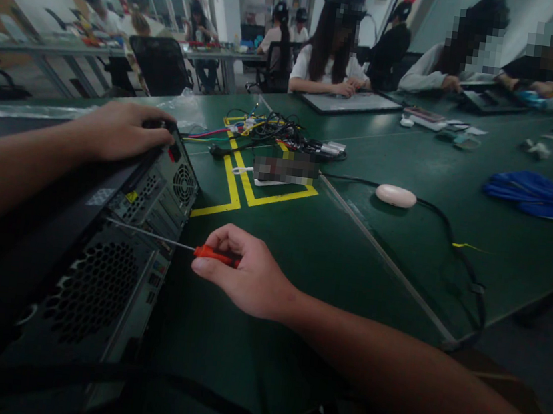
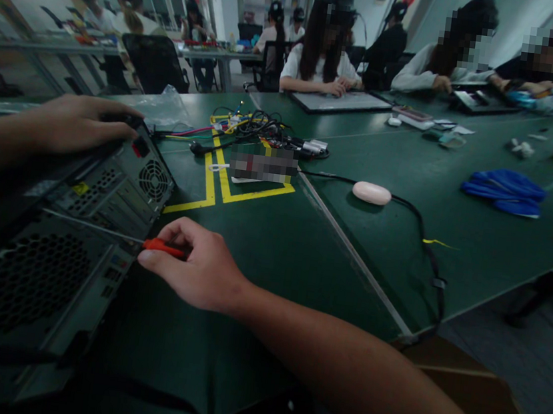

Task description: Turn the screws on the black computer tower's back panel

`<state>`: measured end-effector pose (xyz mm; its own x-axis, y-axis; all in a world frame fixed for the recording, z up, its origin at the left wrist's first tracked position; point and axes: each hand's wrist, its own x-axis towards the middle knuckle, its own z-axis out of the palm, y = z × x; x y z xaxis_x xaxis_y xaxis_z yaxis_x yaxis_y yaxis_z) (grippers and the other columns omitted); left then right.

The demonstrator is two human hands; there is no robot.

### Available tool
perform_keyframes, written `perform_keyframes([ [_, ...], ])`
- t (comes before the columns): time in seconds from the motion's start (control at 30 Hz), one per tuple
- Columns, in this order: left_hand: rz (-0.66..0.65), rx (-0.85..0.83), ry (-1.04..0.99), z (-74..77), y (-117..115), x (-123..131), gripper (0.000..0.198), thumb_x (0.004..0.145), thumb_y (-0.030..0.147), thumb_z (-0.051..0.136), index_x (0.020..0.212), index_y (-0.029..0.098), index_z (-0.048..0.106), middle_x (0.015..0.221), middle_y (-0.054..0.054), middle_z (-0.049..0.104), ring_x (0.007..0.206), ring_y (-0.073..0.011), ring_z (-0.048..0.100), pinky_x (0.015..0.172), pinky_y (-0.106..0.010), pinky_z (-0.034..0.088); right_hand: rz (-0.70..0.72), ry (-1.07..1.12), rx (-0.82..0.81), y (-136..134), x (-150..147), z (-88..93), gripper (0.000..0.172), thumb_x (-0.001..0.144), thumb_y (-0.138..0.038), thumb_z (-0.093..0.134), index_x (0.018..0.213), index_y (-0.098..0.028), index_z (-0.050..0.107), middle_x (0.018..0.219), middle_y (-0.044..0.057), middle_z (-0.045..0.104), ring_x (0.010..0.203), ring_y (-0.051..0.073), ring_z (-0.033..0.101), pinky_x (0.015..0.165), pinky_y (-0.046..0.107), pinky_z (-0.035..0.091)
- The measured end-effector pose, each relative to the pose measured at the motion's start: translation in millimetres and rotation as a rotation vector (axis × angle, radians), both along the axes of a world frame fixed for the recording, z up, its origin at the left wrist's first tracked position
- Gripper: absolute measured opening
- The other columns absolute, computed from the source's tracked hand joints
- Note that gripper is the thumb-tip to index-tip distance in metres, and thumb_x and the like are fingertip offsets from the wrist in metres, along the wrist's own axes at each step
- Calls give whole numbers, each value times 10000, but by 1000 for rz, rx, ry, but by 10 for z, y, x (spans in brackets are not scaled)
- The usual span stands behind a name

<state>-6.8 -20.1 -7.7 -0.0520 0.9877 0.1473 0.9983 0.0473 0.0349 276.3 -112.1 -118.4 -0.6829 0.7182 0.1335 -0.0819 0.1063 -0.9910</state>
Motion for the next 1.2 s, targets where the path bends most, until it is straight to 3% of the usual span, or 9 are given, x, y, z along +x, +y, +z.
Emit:
perform_keyframes([
  [0.4, -4, 7, -1, 0, -2, 6, 765, 824, 612, 380, 1383, 139, 603, 1376, -144, 628, 1267, -355, 569, 1097, -480, 413, 2, -62, 32, -10, -4, 33, 274, 971, -433, 576, 929, -179, 669, 803, -6, 606, 728, 126, 539, 662, 263, 414],
  [0.5, 0, -3, -12, -6, 7, -8, 753, 831, 608, 390, 1380, 140, 604, 1374, -152, 628, 1264, -358, 570, 1095, -496, 413, 1, -9, 6, -16, -4, 23, 241, 909, -422, 676, 983, -202, 612, 820, -22, 596, 726, 123, 542, 676, 261, 435],
  [0.63, -24, 9, -14, -17, 21, -34, 751, 833, 606, 396, 1376, 132, 605, 1377, -157, 628, 1268, -363, 569, 1102, -493, 405, 17, 36, -12, -17, 4, 15, 344, 797, -343, 800, 970, -217, 532, 844, -34, 602, 732, 121, 555, 720, 272, 472],
  [1.2, 1, 5, -2, 7, -10, 30, 758, 823, 594, 377, 1375, 127, 603, 1359, -144, 629, 1266, -354, 567, 1095, -484, 409, 34, 40, 37, 2, -2, -4, 276, 822, -301, 772, 946, -204, 545, 849, -23, 593, 760, 134, 557, 738, 284, 472],
])
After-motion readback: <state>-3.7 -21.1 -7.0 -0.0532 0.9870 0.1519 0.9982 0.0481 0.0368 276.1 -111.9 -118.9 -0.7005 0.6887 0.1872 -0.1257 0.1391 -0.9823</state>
